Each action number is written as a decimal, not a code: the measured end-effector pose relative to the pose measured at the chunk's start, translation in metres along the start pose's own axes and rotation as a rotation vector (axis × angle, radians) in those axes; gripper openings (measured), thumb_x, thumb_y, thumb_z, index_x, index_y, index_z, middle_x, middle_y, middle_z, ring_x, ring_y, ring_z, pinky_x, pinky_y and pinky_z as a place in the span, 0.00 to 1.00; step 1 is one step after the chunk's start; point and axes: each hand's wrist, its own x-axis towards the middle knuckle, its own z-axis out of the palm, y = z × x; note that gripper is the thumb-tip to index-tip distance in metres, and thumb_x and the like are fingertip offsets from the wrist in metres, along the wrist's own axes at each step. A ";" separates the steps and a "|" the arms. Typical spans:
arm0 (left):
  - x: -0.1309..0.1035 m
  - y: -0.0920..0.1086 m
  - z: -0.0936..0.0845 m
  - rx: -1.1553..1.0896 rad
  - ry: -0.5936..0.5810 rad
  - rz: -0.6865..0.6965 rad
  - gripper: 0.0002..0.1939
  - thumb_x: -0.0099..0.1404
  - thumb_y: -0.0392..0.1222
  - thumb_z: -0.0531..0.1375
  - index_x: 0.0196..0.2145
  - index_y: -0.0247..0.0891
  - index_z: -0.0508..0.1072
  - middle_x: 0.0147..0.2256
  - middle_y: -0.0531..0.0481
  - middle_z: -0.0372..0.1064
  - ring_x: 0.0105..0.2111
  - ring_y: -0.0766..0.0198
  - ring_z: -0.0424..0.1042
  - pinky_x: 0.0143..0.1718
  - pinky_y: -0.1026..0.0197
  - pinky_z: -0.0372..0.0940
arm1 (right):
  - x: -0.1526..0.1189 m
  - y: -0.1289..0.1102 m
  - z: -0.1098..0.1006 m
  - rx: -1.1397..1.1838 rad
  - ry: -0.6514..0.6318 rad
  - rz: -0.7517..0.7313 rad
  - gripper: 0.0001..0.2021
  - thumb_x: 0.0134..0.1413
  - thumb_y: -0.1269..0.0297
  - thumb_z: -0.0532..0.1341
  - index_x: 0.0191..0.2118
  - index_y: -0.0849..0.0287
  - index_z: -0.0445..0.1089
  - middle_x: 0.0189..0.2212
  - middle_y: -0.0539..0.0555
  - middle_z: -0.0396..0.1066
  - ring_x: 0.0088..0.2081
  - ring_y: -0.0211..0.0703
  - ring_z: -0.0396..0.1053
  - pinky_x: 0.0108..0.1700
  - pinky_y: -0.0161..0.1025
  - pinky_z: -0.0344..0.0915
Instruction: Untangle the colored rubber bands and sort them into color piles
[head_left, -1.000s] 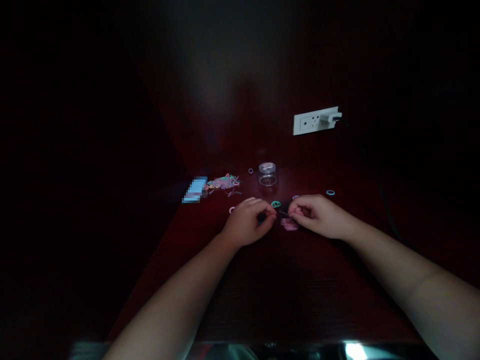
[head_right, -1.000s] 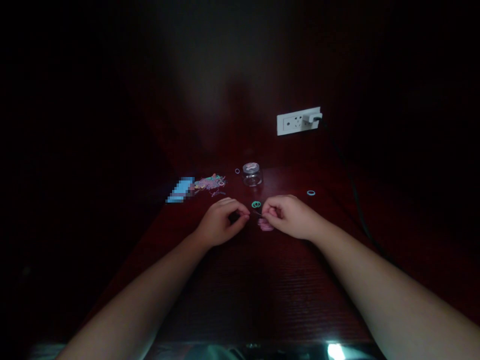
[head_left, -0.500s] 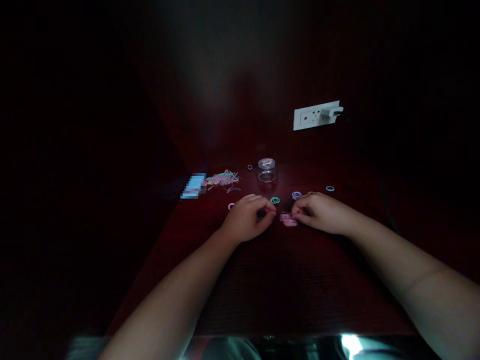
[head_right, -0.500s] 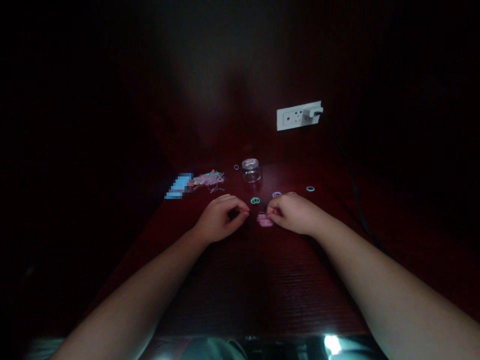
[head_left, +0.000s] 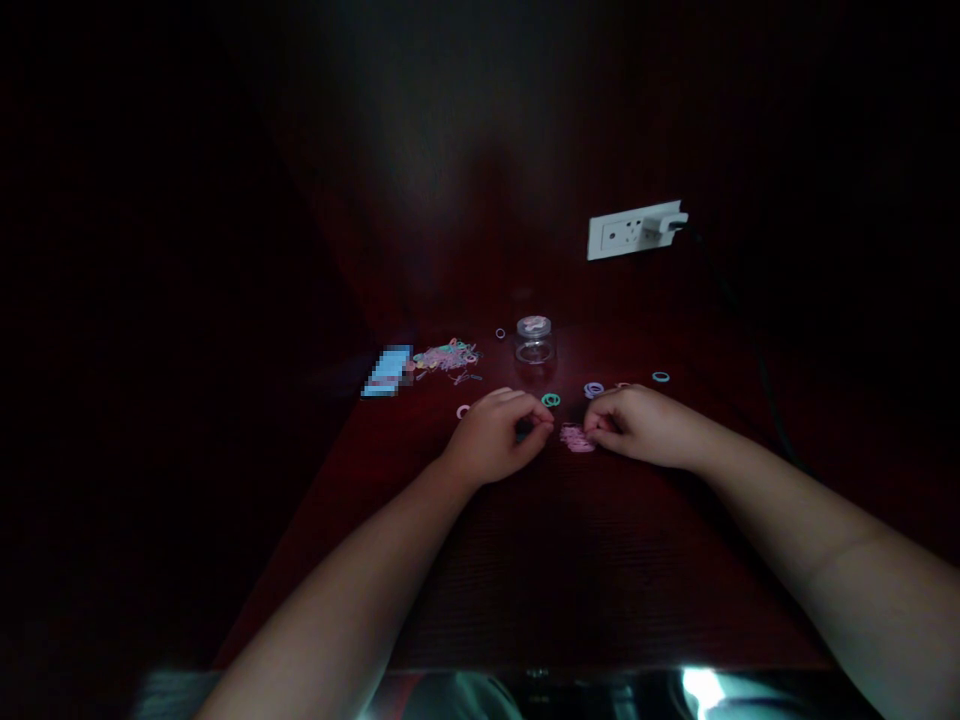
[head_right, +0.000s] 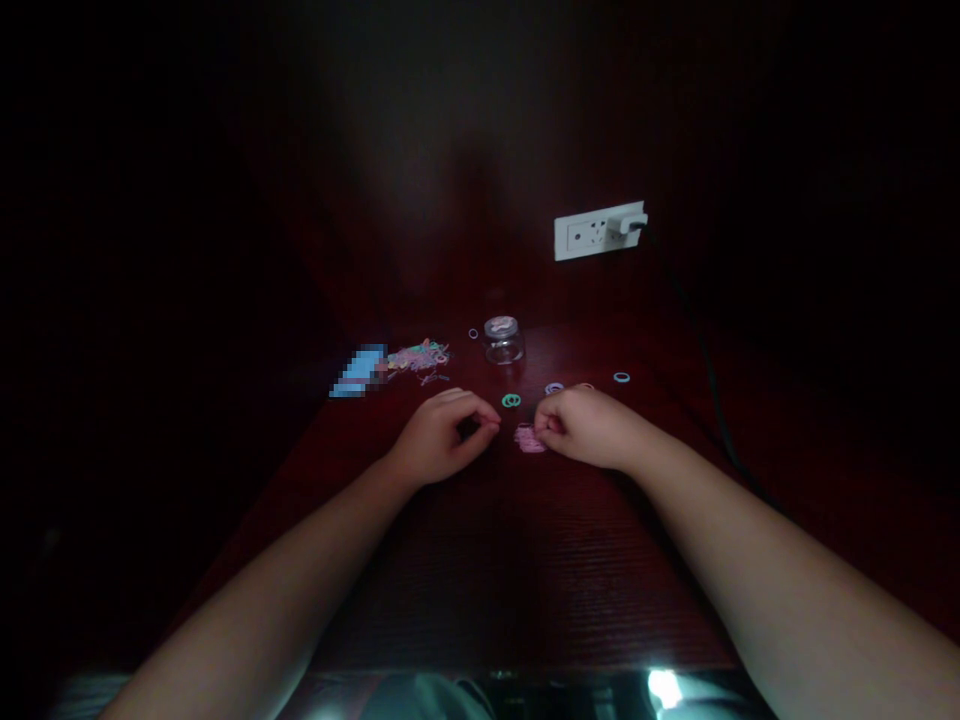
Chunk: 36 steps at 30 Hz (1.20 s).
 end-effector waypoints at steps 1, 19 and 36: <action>0.000 0.000 0.000 0.000 0.001 0.002 0.04 0.66 0.39 0.58 0.35 0.40 0.73 0.32 0.52 0.74 0.35 0.61 0.71 0.41 0.55 0.65 | 0.000 0.000 -0.001 0.013 0.004 -0.003 0.06 0.51 0.70 0.61 0.28 0.57 0.74 0.21 0.49 0.71 0.24 0.37 0.65 0.30 0.36 0.56; -0.001 0.007 0.000 -0.042 0.001 0.096 0.07 0.66 0.41 0.60 0.42 0.42 0.75 0.36 0.51 0.76 0.37 0.63 0.73 0.43 0.57 0.67 | 0.000 -0.020 -0.003 0.810 -0.061 0.114 0.14 0.52 0.53 0.66 0.32 0.60 0.73 0.27 0.51 0.75 0.29 0.37 0.72 0.33 0.37 0.67; -0.001 0.007 -0.002 -0.032 0.007 0.089 0.06 0.68 0.41 0.58 0.36 0.40 0.75 0.32 0.51 0.74 0.34 0.63 0.71 0.40 0.58 0.66 | -0.001 -0.024 -0.005 0.800 -0.039 0.094 0.17 0.56 0.49 0.64 0.30 0.61 0.69 0.24 0.50 0.72 0.27 0.36 0.69 0.32 0.36 0.66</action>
